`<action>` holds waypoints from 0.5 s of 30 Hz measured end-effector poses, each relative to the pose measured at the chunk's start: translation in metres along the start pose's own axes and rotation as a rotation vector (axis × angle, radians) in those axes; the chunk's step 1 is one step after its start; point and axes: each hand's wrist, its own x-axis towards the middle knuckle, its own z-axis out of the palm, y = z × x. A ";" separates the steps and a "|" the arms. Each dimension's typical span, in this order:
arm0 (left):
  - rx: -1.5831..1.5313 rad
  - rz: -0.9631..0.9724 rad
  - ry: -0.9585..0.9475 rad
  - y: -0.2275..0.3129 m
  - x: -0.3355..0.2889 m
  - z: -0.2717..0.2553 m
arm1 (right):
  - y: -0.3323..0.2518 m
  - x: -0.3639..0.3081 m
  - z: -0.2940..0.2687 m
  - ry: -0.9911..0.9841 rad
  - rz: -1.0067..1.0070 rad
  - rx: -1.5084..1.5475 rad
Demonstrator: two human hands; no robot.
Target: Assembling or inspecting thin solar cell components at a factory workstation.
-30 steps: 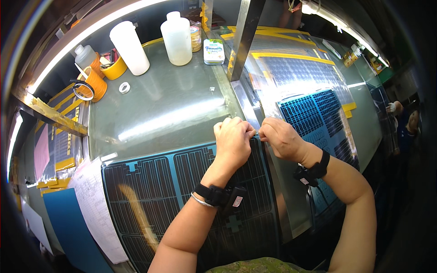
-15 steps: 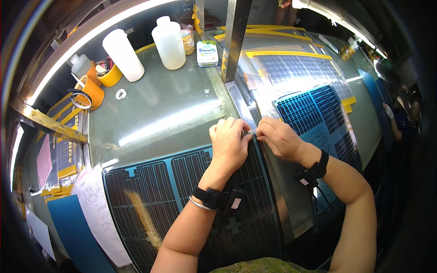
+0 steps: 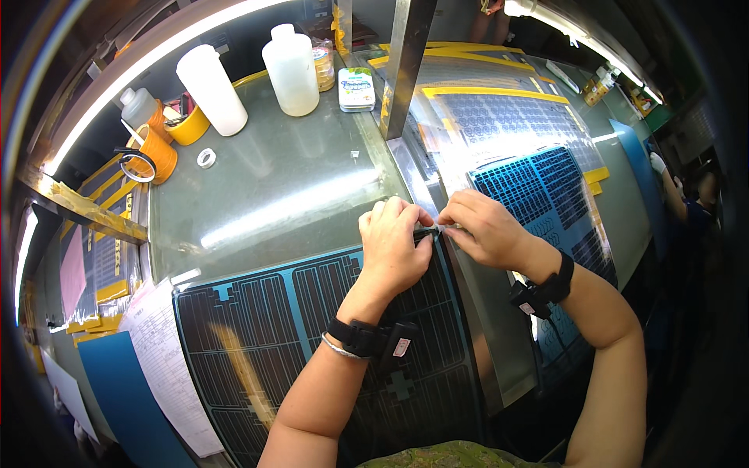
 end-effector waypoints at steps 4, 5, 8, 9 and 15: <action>0.020 -0.001 -0.061 0.004 0.001 -0.003 | 0.002 -0.002 0.002 -0.012 0.035 0.010; 0.020 -0.001 -0.062 0.005 0.001 -0.004 | 0.002 -0.003 0.002 -0.012 0.035 0.010; 0.008 -0.008 -0.072 0.005 0.001 -0.003 | 0.002 -0.005 0.003 -0.027 0.059 0.013; 0.011 -0.011 -0.070 0.004 0.000 -0.002 | 0.002 -0.006 0.004 -0.021 0.050 0.012; 0.012 -0.015 -0.072 0.004 0.001 -0.003 | -0.001 -0.013 0.006 -0.018 0.090 0.091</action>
